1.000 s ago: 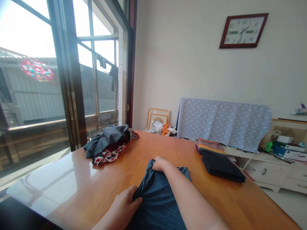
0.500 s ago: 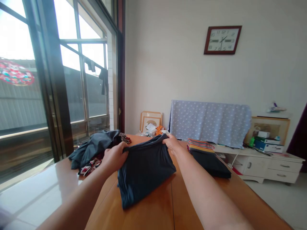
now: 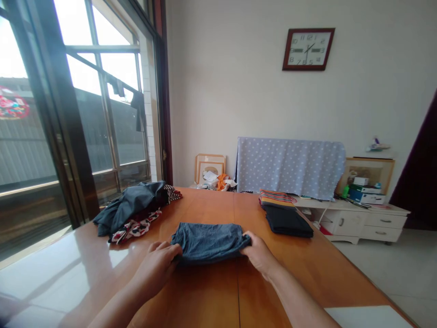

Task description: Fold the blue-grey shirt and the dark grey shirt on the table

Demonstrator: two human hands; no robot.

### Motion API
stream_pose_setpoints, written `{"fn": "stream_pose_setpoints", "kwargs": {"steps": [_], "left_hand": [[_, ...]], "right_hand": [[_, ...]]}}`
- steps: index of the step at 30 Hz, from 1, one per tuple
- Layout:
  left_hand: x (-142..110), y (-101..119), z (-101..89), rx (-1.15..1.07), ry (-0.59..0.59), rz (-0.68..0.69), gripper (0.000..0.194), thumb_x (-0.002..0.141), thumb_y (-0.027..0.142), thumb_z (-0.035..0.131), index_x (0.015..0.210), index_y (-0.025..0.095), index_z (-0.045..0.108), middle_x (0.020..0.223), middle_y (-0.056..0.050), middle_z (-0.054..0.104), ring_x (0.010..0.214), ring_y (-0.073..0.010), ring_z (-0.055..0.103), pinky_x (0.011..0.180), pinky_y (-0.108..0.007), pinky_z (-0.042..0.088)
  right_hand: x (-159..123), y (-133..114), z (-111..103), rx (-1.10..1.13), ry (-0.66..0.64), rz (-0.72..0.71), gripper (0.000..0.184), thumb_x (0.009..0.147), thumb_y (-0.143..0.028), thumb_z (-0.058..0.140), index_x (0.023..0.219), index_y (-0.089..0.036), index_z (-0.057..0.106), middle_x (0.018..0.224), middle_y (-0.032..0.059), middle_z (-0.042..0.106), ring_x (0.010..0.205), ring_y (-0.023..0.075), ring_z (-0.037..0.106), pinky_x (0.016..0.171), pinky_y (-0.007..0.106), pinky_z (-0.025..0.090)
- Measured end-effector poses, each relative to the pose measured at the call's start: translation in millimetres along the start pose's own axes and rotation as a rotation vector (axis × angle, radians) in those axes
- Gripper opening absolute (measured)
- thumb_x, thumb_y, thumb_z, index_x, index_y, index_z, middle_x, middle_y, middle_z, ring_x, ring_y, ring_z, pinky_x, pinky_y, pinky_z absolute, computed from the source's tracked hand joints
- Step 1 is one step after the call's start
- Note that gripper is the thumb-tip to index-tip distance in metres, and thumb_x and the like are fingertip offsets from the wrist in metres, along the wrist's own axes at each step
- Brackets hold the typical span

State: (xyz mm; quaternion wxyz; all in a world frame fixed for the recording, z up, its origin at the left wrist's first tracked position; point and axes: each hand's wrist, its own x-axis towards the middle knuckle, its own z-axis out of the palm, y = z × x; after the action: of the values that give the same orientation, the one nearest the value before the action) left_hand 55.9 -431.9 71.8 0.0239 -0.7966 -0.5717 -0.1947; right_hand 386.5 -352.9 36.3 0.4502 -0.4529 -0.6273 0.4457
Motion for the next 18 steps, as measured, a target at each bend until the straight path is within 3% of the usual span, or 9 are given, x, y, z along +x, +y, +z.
{"fn": "stream_pose_setpoints", "kwargs": {"steps": [4,8,13,16,18], "left_hand": [[-25,3,14.3,-0.05,-0.057,-0.001,0.027,0.071,0.005,0.05,0.087,0.025,0.059,0.091,0.0,0.068,0.093,-0.0225,0.057,0.088,-0.036,0.031],[-33,13,4.7,-0.036,-0.066,0.023,0.029,0.068,0.005,0.049,0.086,0.025,0.059,0.091,0.0,0.068,0.093,-0.0225,0.058,0.086,-0.036,0.032],[-47,26,-10.2,-0.071,-0.167,0.038,0.024,0.068,0.006,0.051,0.082,0.024,0.06,0.088,0.002,0.068,0.086,-0.0195,0.059,0.084,-0.034,0.033],[-53,28,-18.7,-0.141,-0.244,0.025,0.01,0.075,0.023,0.064,0.084,0.026,0.063,0.091,0.002,0.069,0.088,-0.0203,0.061,0.086,-0.033,0.035],[-52,26,-23.5,-0.204,-0.291,-0.007,0.019,0.077,0.042,0.069,0.088,0.027,0.066,0.091,0.002,0.07,0.089,-0.0212,0.062,0.083,-0.032,0.038]], "right_hand": [[-48,21,-3,-0.067,-0.045,0.031,0.016,0.069,-0.023,0.066,0.079,-0.021,0.055,0.07,-0.006,0.055,0.071,0.0138,0.048,0.07,0.025,0.036],[-66,19,-8,-0.143,-0.053,-0.023,0.017,0.071,-0.026,0.067,0.085,-0.021,0.057,0.075,-0.0041,0.058,0.076,0.0156,0.051,0.073,0.026,0.039],[-94,20,-17,-0.317,-0.096,-0.045,0.016,0.076,-0.029,0.066,0.089,-0.021,0.063,0.085,0.0,0.064,0.084,0.0195,0.057,0.079,0.03,0.043],[-114,11,-28,-0.41,-0.189,-0.057,0.026,0.076,-0.031,0.069,0.101,-0.024,0.068,0.104,0.0037,0.066,0.097,0.0226,0.059,0.088,0.033,0.045],[-123,-2,-37,-0.389,-0.29,-0.035,0.035,0.075,-0.036,0.073,0.108,-0.025,0.069,0.11,0.0049,0.066,0.099,0.0236,0.06,0.09,0.034,0.046]]}}
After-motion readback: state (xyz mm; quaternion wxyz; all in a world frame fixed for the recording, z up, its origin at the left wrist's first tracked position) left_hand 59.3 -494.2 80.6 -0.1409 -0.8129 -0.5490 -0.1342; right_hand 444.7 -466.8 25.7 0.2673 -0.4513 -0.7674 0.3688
